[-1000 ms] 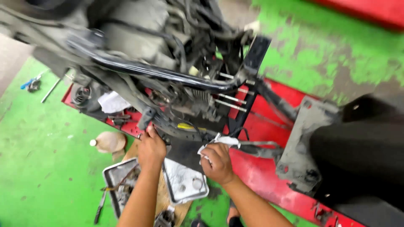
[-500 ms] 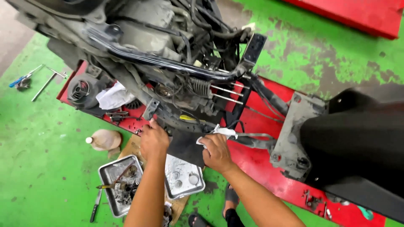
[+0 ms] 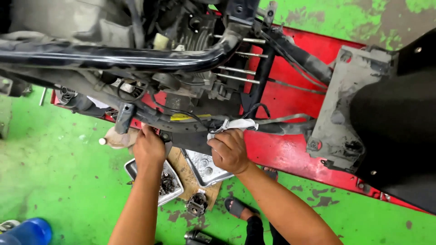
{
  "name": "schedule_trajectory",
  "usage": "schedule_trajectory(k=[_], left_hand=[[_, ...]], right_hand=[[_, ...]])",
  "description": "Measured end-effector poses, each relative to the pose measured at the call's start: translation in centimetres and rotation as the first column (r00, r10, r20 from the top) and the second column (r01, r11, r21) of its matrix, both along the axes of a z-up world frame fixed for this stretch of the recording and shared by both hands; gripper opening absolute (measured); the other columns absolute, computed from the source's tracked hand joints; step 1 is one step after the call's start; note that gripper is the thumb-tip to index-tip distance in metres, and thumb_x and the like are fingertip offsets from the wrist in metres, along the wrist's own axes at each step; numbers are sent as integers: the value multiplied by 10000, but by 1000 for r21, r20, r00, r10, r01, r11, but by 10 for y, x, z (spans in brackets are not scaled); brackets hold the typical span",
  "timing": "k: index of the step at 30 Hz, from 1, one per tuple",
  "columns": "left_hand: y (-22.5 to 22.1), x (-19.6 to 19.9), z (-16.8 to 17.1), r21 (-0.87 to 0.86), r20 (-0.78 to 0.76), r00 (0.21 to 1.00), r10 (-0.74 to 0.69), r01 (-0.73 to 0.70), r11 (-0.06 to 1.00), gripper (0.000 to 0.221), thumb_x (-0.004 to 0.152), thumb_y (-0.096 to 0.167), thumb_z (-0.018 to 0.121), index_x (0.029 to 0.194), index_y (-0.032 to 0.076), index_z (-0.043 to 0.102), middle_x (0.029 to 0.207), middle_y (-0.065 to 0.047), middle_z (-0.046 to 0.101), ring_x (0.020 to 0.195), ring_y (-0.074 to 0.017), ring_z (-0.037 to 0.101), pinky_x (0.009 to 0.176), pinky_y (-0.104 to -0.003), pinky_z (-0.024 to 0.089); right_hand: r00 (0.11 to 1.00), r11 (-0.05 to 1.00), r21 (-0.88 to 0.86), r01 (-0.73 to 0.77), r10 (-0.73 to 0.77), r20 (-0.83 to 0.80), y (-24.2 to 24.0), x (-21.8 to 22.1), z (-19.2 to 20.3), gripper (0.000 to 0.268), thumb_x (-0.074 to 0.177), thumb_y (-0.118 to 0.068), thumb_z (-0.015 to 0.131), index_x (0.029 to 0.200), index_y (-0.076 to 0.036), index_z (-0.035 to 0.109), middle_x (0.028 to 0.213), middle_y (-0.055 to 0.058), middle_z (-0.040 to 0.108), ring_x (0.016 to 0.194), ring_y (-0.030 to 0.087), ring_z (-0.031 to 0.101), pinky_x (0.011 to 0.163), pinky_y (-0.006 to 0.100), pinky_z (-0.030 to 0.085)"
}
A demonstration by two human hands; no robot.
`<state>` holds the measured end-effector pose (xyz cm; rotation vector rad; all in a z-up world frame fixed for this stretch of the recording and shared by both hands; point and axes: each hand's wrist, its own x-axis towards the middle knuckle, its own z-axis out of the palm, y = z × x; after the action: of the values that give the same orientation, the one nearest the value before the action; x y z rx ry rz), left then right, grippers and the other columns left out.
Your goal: Cleaning motorcycle engine bolts, using a smartphone calculator, and exchanging banknotes in a repair shop.
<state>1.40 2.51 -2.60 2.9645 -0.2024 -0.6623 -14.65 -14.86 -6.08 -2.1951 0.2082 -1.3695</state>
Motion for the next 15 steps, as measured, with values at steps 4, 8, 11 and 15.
schedule_trajectory(k=[4,8,11,15], left_hand=[[-16,-3,24,29,-51,995,84,-82,996,534,1107,276,134,1312,-11,535,1298,-264,629,1220,-483,595,1037,-557,469],[-18,-2,27,-1,-79,970,230,-231,973,552,1098,367,158,1257,37,571,1304,-211,632,1242,-430,585,1067,-519,446],[-21,-8,33,55,-45,991,124,-121,991,461,1059,236,205,1246,-13,545,1282,-247,630,1215,-473,594,1029,-557,480],[-31,-8,44,-15,-56,976,208,-209,978,493,1066,252,192,1241,-7,573,1271,-252,638,1189,-507,591,1031,-582,462]], right_hand=[[1000,999,53,-8,7,9,-1,-4,-5,232,823,4,591,911,-168,720,849,32,605,710,236,581,726,387,479],[986,878,449,-164,133,100,-8,-22,0,156,858,-38,593,915,-95,726,856,72,631,734,261,612,722,384,501],[990,751,648,-127,53,133,-34,-29,33,232,954,-199,558,898,-39,717,811,108,621,727,249,602,706,366,503],[992,876,468,119,-119,-29,-80,-2,66,31,911,-49,728,899,-33,751,724,101,651,652,315,658,641,370,522]])
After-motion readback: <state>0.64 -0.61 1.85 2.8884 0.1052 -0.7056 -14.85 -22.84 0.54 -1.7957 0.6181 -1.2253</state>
